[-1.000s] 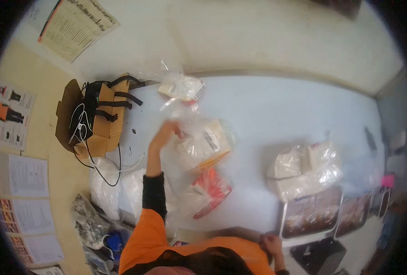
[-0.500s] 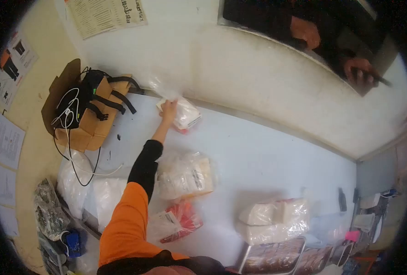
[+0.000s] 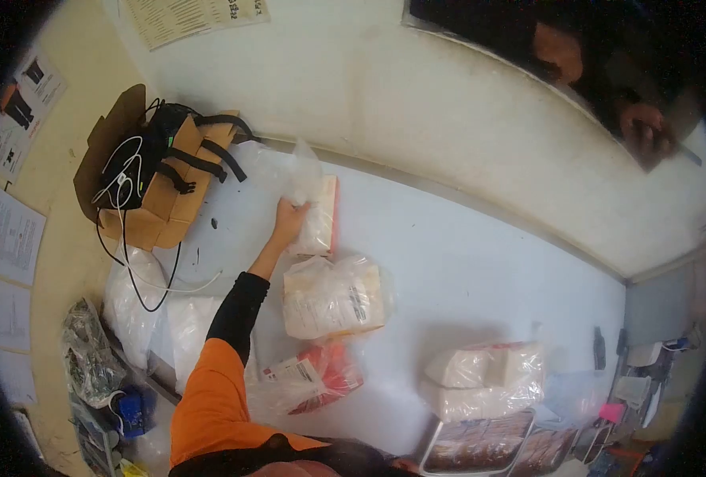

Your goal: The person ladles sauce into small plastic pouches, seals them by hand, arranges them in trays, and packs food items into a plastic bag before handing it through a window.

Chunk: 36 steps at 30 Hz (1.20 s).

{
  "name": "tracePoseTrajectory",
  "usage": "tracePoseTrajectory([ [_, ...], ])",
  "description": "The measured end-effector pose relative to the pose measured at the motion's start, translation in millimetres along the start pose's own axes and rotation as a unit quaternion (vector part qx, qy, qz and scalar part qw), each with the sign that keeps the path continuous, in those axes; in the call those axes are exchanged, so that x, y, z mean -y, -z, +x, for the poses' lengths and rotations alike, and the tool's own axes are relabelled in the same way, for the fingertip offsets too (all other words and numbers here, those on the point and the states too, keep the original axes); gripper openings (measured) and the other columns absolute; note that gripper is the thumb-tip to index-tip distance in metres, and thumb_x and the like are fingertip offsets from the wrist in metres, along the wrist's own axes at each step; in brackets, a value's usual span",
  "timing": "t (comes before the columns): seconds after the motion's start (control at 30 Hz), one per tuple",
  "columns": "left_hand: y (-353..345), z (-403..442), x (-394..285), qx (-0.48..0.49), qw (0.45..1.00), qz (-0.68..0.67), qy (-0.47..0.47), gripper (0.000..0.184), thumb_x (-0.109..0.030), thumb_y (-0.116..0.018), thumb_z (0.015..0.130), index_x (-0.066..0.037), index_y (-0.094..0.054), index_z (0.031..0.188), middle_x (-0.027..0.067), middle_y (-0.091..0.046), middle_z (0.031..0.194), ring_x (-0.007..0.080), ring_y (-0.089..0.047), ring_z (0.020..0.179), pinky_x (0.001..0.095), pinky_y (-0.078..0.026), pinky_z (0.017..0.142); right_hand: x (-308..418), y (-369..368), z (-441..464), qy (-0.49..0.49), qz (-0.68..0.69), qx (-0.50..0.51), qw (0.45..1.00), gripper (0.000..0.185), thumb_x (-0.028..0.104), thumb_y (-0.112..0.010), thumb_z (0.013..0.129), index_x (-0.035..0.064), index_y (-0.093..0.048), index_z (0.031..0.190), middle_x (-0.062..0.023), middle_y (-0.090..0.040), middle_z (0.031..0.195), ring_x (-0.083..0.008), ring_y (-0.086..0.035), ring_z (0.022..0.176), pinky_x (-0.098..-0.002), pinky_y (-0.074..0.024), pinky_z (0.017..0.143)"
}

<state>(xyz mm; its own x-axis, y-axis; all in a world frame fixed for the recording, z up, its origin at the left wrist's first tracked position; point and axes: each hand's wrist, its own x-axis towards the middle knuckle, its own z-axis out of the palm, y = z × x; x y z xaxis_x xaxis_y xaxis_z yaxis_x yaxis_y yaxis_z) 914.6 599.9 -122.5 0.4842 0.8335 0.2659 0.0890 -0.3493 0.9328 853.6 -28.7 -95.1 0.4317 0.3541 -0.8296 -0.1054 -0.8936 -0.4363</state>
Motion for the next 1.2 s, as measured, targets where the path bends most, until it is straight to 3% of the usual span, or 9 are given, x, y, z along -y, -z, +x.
tracePoseTrajectory([
  [0.43, 4, -1, -11, 0.056, 0.996, -0.037, 0.065, 0.028, -0.003, -0.063, 0.08, 0.006, -0.056, 0.105, 0.0115, -0.064, 0.098, 0.0187, -0.062, 0.085, 0.0312, -0.05, 0.072, 3, 2, -4, -0.005, -0.007, 0.018, 1.0, 0.02, 0.014, -0.055, 0.088, 0.001, -0.063, 0.101, -0.0097, -0.068, 0.085, -0.0167, -0.064, 0.074, -0.0294, -0.0506, 0.069],
  [0.53, -1, 1, 4, 0.013, 0.996, -0.079, 0.031, 0.024, -0.012, -0.067, 0.08, 0.007, -0.059, 0.093, 0.0148, -0.064, 0.09, 0.0195, -0.061, 0.083, 0.0315, -0.048, 0.072, 4, 2, -5, -0.003, -0.01, 0.024, 1.0, 0.02, 0.014, -0.055, 0.088, 0.0009, -0.063, 0.101, -0.0098, -0.068, 0.085, -0.0167, -0.064, 0.075, -0.0293, -0.0505, 0.069],
  [0.67, 5, 3, -8, 0.014, 0.996, -0.013, 0.083, 0.025, -0.011, -0.062, 0.085, 0.007, -0.057, 0.102, 0.0129, -0.064, 0.092, 0.0193, -0.061, 0.083, 0.0298, -0.047, 0.073, 9, 1, -8, 0.021, -0.024, 0.036, 0.999, 0.02, 0.013, -0.055, 0.088, 0.0008, -0.063, 0.101, -0.0098, -0.068, 0.086, -0.0169, -0.064, 0.075, -0.0293, -0.0504, 0.07],
  [0.73, 18, -7, -59, -0.078, 0.988, -0.127, -0.03, 0.021, -0.01, -0.055, 0.09, 0.006, -0.057, 0.104, 0.0116, -0.063, 0.096, 0.0184, -0.059, 0.089, 0.0287, -0.045, 0.08, 13, -1, -13, 0.05, -0.036, 0.051, 0.997, 0.02, 0.013, -0.055, 0.088, 0.0008, -0.062, 0.102, -0.0098, -0.068, 0.086, -0.0169, -0.064, 0.076, -0.0293, -0.0504, 0.071],
  [0.83, 51, -23, -121, -0.132, 0.976, -0.088, -0.145, 0.019, -0.007, -0.051, 0.091, 0.005, -0.058, 0.104, 0.0108, -0.061, 0.103, 0.0172, -0.056, 0.096, 0.0292, -0.042, 0.086, 35, -7, -25, 0.128, -0.062, 0.092, 0.986, 0.02, 0.013, -0.055, 0.088, 0.0007, -0.062, 0.102, -0.0099, -0.068, 0.086, -0.017, -0.064, 0.076, -0.0293, -0.0503, 0.071],
  [1.0, 114, -93, -252, -0.141, 0.968, -0.121, -0.171, 0.02, -0.006, -0.049, 0.091, 0.005, -0.058, 0.105, 0.0104, -0.06, 0.109, 0.017, -0.053, 0.103, 0.0303, -0.039, 0.091, 164, -4, -64, 0.436, 0.027, 0.065, 0.897, 0.021, 0.008, -0.056, 0.088, 0.0001, -0.061, 0.107, -0.0095, -0.066, 0.095, -0.0178, -0.061, 0.088, -0.0301, -0.0476, 0.081],
  [1.07, 129, -137, -303, -0.143, 0.963, -0.125, -0.19, 0.02, -0.005, -0.049, 0.091, 0.005, -0.058, 0.106, 0.0102, -0.06, 0.109, 0.0176, -0.054, 0.102, 0.0307, -0.04, 0.091, 230, -5, -85, 0.456, 0.203, 0.037, 0.866, 0.026, 0.011, -0.051, 0.092, 0.0017, -0.052, 0.117, -0.0089, -0.059, 0.109, -0.0155, -0.055, 0.099, -0.0296, -0.0433, 0.086],
  [1.1, 134, -162, -327, -0.144, 0.969, -0.119, -0.164, 0.02, -0.005, -0.049, 0.091, 0.005, -0.058, 0.106, 0.0101, -0.06, 0.108, 0.0179, -0.054, 0.101, 0.0305, -0.04, 0.091, 258, -5, -95, 0.493, 0.272, 0.05, 0.825, 0.048, 0.012, -0.053, 0.091, 0.0055, -0.036, 0.135, -0.0101, -0.049, 0.126, -0.0172, -0.05, 0.111, -0.0313, -0.0403, 0.094],
  [1.2, 132, -236, -361, -0.106, 0.976, -0.14, -0.13, 0.024, -0.005, -0.052, 0.089, 0.005, -0.056, 0.11, 0.0101, -0.058, 0.111, 0.0179, -0.052, 0.104, 0.0309, -0.039, 0.092, 307, -14, -124, 0.489, 0.346, 0.149, 0.787, 0.062, 0.014, -0.054, 0.091, 0.0079, -0.021, 0.143, -0.0092, -0.039, 0.135, -0.0184, -0.042, 0.121, -0.0324, -0.0373, 0.099],
])
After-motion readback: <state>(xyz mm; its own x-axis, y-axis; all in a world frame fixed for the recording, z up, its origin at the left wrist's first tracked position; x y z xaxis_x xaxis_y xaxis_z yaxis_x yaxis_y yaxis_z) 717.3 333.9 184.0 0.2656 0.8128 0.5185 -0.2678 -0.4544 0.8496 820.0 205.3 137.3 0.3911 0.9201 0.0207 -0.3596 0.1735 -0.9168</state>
